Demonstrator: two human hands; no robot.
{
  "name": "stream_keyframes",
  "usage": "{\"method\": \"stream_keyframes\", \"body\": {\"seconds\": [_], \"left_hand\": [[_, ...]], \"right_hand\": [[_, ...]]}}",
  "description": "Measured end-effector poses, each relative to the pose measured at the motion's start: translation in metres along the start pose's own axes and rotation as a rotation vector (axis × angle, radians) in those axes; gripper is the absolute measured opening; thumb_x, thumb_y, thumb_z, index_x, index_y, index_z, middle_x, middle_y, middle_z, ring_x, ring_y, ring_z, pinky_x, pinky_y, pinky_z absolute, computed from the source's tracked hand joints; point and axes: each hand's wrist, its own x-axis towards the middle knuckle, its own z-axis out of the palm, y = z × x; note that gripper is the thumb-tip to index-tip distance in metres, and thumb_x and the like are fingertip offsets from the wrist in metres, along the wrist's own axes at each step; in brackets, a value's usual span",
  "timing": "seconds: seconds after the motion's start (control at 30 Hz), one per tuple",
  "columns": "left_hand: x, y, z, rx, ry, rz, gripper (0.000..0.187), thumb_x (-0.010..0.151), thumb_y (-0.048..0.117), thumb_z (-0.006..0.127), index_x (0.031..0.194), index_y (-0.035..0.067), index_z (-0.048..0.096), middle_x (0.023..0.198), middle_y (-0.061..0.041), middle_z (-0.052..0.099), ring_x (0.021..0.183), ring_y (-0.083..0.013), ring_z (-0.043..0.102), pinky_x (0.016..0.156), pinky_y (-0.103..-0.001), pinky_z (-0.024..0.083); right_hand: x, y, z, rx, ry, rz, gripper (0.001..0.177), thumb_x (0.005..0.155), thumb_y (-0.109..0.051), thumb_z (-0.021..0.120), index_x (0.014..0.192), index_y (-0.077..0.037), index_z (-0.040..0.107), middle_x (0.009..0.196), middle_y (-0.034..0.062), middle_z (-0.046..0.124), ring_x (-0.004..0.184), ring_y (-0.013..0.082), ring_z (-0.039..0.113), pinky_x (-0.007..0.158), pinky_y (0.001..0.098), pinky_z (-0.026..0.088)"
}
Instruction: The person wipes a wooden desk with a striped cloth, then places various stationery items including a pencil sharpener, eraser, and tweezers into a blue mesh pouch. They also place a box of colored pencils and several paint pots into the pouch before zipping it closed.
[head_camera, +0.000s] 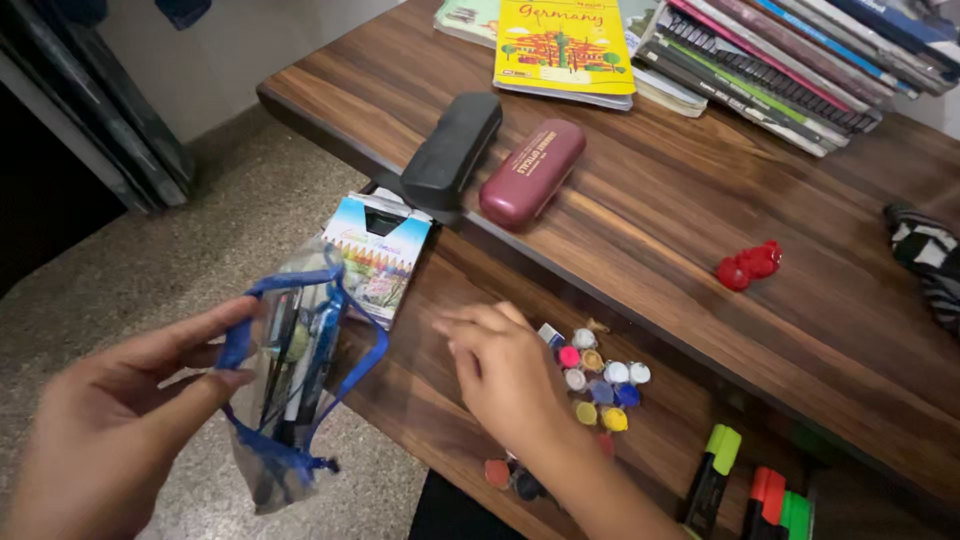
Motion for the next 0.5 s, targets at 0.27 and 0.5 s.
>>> {"method": "stream_keyframes", "body": {"seconds": [0.27,0.5], "left_hand": [[-0.004,0.011,0.000,0.083,0.037,0.008,0.046,0.090,-0.013,0.062,0.132,0.000,0.073,0.116,-0.023,0.073,0.110,-0.0289,0.074,0.100,-0.045,0.052],[0.002,0.006,-0.003,0.051,0.023,0.061,0.043,0.088,-0.013,0.061,0.127,-0.003,0.074,0.119,-0.022,0.073,0.109,-0.0304,0.075,0.095,-0.047,0.054]], "right_hand": [[0.023,-0.007,0.034,-0.157,-0.185,-0.192,0.067,0.073,-0.002,0.063,0.140,-0.005,0.060,0.152,0.0208,0.051,0.142,0.0369,0.043,0.108,0.0547,0.038],[0.024,-0.010,0.051,-0.149,-0.267,-0.194,0.069,0.070,0.002,0.062,0.139,-0.001,0.059,0.153,0.0205,0.048,0.148,0.0353,0.037,0.116,0.0550,0.034]]}}
